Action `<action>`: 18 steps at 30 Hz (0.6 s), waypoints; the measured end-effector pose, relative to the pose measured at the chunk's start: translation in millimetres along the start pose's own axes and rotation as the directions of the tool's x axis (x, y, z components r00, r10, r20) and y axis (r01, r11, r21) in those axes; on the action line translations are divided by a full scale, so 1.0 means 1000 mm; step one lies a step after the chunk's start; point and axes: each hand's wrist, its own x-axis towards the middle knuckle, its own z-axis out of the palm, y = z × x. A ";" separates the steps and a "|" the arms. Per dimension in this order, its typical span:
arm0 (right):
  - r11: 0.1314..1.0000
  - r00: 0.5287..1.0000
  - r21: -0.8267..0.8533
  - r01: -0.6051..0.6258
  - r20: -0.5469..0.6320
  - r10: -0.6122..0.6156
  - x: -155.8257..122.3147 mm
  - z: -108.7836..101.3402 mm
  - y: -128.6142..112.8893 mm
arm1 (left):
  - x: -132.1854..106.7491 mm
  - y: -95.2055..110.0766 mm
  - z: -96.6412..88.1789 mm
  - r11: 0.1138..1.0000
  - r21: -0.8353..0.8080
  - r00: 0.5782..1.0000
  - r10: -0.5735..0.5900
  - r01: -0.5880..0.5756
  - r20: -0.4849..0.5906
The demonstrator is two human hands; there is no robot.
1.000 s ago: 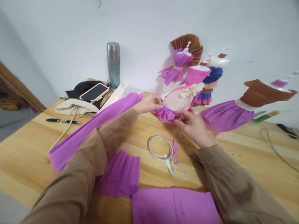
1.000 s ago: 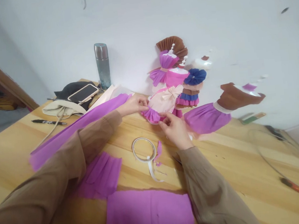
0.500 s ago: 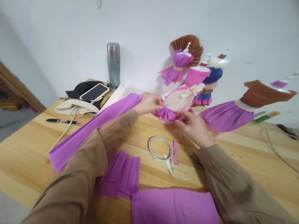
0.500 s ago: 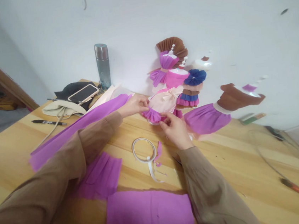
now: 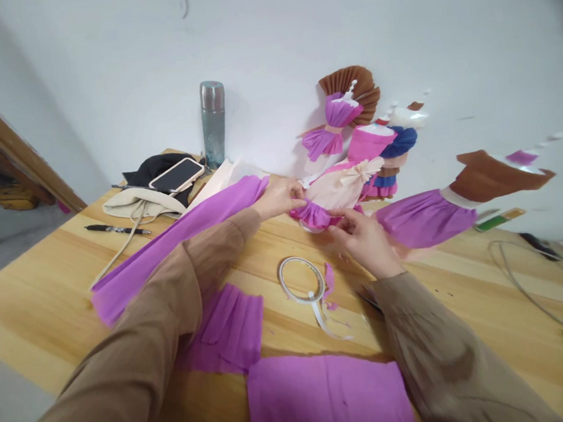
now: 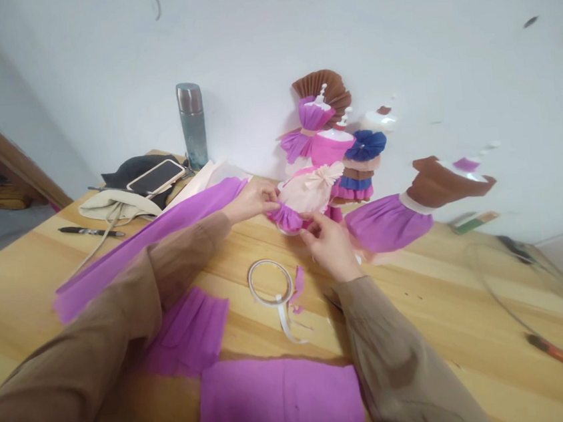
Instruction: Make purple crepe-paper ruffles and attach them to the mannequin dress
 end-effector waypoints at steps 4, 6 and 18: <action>1.000 1.000 0.013 -0.003 0.009 0.002 0.000 0.001 0.001 | -0.002 -0.005 0.006 0.998 -0.009 0.997 -0.056 0.055 -0.047; 1.000 1.000 0.021 -0.006 0.011 0.006 0.000 0.001 0.002 | -0.003 -0.005 0.009 0.997 -0.009 0.994 -0.079 0.078 -0.077; 0.999 1.000 0.032 -0.014 0.021 0.013 0.000 0.003 0.005 | -0.003 -0.008 0.015 0.992 -0.039 0.979 -0.125 0.120 -0.160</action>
